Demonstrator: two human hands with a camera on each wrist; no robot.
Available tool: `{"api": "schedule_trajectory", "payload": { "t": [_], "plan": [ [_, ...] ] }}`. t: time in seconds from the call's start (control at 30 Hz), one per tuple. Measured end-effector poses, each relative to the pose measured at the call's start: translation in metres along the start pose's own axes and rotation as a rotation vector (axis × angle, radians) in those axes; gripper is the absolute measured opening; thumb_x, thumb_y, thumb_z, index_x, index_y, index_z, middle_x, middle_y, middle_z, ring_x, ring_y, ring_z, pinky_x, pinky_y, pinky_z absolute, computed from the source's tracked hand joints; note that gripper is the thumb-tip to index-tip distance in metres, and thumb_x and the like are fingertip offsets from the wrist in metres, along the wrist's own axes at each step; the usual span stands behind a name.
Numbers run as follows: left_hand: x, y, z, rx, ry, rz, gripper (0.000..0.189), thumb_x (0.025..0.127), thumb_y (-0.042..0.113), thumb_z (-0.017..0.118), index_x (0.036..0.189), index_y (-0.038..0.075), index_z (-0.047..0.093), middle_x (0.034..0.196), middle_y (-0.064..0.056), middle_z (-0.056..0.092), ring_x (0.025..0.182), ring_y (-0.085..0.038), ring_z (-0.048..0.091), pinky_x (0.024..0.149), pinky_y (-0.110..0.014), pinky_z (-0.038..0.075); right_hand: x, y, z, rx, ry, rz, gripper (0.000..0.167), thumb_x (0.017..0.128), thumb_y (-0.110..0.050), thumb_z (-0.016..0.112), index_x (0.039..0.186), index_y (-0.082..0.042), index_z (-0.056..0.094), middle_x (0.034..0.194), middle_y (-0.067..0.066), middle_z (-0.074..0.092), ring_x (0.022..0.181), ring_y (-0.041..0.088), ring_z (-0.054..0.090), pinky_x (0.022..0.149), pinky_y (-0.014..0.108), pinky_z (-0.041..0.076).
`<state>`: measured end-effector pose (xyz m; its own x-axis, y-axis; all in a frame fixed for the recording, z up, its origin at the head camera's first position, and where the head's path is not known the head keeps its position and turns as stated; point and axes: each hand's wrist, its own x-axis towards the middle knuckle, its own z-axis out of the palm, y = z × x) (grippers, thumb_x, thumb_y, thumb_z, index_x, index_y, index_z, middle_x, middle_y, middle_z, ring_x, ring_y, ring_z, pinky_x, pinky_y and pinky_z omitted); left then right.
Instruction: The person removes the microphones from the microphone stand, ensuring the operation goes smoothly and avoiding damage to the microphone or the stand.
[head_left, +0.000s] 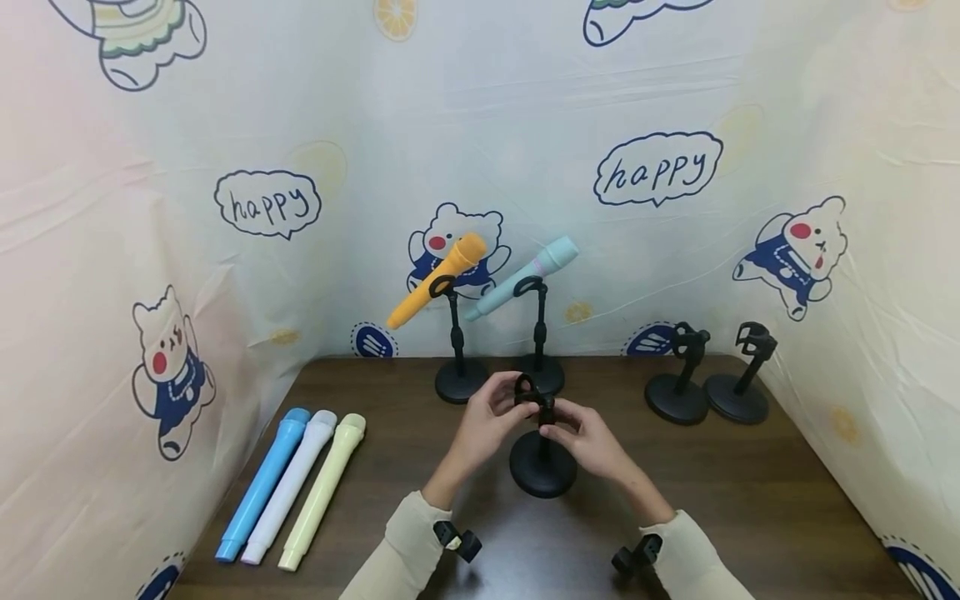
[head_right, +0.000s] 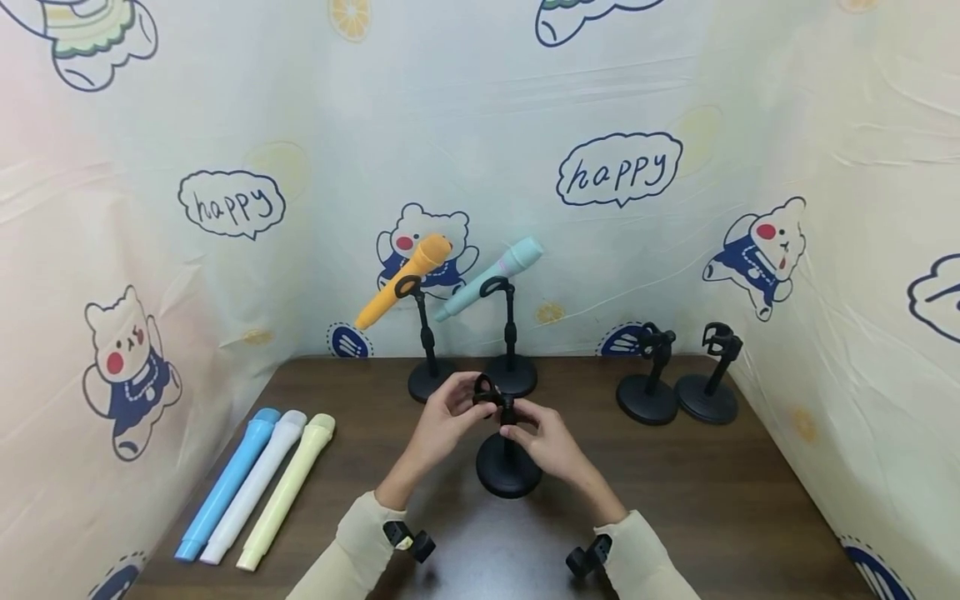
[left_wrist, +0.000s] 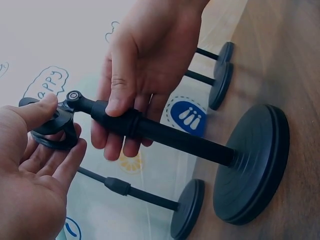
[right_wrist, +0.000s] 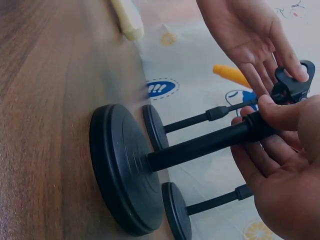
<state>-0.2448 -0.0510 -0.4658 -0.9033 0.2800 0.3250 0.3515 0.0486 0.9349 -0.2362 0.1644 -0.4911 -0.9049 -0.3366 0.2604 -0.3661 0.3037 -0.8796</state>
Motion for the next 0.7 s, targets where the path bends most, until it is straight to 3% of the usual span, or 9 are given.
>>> {"api": "schedule_trajectory", "payload": {
  "t": [0.13,0.33,0.7],
  "plan": [
    [0.0001,-0.0010,0.0008,-0.004,0.000,0.006,0.046,0.097,0.012,0.080,0.139,0.011,0.061,0.134,-0.015,0.068,0.126,-0.027,0.069,0.105,-0.028,0.058,0.0006,0.0023,-0.0013,0.009,0.014,-0.009,0.031,0.099,-0.009,0.075,0.130,-0.006,0.073,0.122,0.015,0.079,0.115,0.029,0.075,0.101,0.027,0.058],
    [-0.0007,-0.0017,0.0011,-0.006,0.009,0.008,0.046,0.097,0.012,0.080,0.138,0.012,0.061,0.134,-0.013,0.068,0.126,-0.027,0.069,0.106,-0.028,0.058,0.0016,-0.0012,0.0000,-0.015,0.050,-0.033,0.031,0.094,-0.004,0.078,0.126,-0.003,0.075,0.117,0.015,0.080,0.109,0.027,0.078,0.096,0.035,0.063],
    [-0.0005,-0.0006,0.0026,-0.002,0.025,-0.009,0.046,0.097,0.012,0.079,0.140,0.011,0.061,0.135,-0.015,0.068,0.126,-0.027,0.069,0.106,-0.029,0.057,-0.0003,-0.0028,0.0065,-0.063,0.170,-0.043,0.033,0.090,-0.003,0.082,0.123,-0.003,0.078,0.110,0.014,0.082,0.103,0.027,0.080,0.089,0.035,0.065]
  ]
}}
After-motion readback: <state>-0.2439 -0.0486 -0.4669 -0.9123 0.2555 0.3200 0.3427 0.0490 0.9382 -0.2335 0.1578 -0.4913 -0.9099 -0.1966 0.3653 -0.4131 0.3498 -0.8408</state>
